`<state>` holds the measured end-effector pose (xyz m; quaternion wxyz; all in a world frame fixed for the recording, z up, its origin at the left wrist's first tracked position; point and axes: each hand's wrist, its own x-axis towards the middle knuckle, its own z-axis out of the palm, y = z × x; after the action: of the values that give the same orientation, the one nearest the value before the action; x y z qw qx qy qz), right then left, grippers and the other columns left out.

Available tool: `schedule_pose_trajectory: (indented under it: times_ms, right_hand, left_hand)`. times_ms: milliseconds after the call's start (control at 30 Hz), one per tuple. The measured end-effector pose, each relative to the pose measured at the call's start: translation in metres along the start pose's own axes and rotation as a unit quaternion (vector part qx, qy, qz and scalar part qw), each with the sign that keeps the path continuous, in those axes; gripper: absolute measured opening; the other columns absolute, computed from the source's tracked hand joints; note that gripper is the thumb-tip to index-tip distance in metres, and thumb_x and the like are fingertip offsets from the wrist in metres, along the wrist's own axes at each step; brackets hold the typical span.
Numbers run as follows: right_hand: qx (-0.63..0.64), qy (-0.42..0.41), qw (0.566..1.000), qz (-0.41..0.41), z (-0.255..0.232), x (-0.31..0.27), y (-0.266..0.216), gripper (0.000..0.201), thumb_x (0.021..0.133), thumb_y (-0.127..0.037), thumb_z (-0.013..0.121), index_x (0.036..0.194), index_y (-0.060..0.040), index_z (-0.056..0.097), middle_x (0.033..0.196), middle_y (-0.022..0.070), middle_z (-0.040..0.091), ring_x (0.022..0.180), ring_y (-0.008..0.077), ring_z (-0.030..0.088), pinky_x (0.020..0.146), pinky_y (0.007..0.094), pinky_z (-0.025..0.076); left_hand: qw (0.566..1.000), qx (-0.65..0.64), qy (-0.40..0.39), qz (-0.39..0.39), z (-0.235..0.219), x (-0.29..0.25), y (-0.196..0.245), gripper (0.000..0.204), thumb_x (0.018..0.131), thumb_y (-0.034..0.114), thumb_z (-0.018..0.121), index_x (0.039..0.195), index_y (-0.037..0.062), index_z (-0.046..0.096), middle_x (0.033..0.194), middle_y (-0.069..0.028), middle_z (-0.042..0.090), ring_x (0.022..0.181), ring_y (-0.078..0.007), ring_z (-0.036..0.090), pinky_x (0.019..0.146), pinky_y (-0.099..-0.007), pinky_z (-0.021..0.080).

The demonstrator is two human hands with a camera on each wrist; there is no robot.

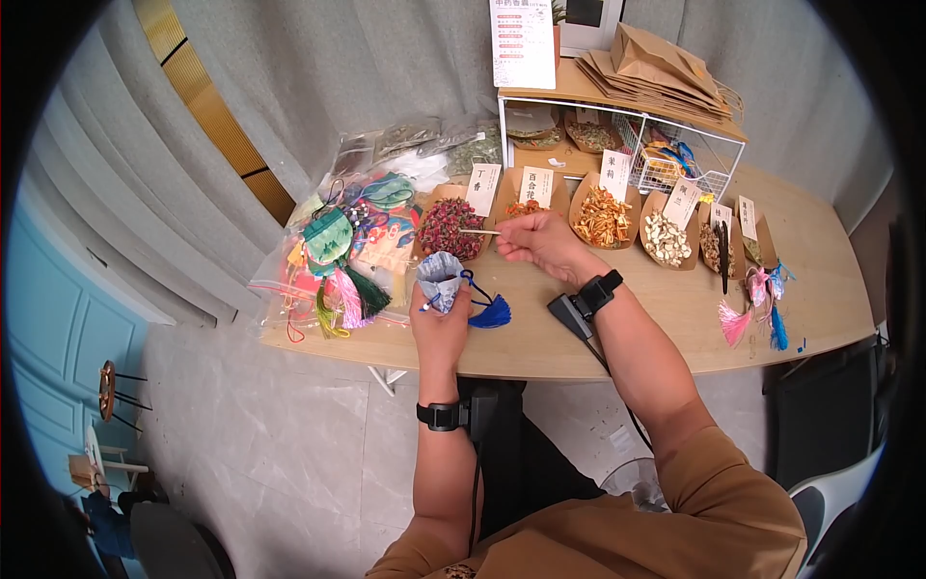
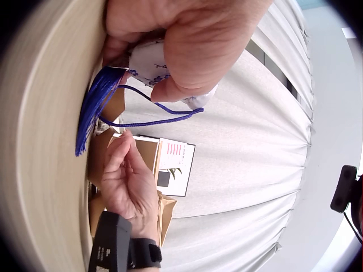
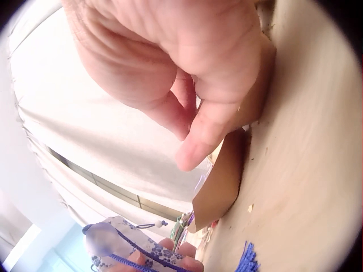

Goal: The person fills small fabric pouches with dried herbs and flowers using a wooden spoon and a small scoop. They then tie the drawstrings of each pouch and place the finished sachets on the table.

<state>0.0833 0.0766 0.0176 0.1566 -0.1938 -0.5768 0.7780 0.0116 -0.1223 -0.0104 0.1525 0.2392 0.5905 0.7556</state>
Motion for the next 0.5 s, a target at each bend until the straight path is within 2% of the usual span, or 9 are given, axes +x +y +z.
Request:
schedule_pose_trajectory:
  times_ms: [167, 267, 500]
  right_hand:
    - [0.016, 0.006, 1.000, -0.006, -0.0017, 0.0015, 0.0015, 0.018, 0.093, -0.004, 0.059, 0.106, 0.0079, 0.063, 0.092, 0.0122, 0.066, 0.079, 0.0180, 0.067, 0.071, 0.0277, 0.058]
    - [0.020, 0.010, 1.000, -0.011, -0.0036, 0.0027, 0.0019, 0.018, 0.093, -0.005, 0.059, 0.106, 0.0079, 0.063, 0.092, 0.0121, 0.066, 0.079, 0.0180, 0.067, 0.071, 0.0278, 0.058]
    - [0.029, 0.011, 0.999, -0.009, -0.0043, 0.0020, 0.0005, 0.019, 0.093, -0.005, 0.059, 0.107, 0.0074, 0.063, 0.092, 0.0113, 0.066, 0.079, 0.0167, 0.066, 0.071, 0.0269, 0.057]
  left_hand:
    - [0.999, 0.027, -0.001, 0.032, -0.0032, 0.0036, -0.0091, 0.030, 0.085, 0.000, 0.066, 0.113, 0.0008, 0.056, 0.090, -0.0010, 0.062, 0.074, -0.0063, 0.056, 0.061, -0.0214, 0.047]
    - [1.000, 0.016, 0.002, 0.025, -0.0022, 0.0025, -0.0059, 0.031, 0.085, 0.000, 0.066, 0.114, 0.0005, 0.056, 0.093, -0.0015, 0.063, 0.076, -0.0067, 0.057, 0.063, -0.0218, 0.047]
    - [1.000, 0.015, 0.001, 0.003, -0.0013, 0.0004, -0.0009, 0.029, 0.085, 0.000, 0.065, 0.113, 0.0015, 0.055, 0.088, -0.0005, 0.061, 0.070, -0.0059, 0.055, 0.058, -0.0212, 0.046]
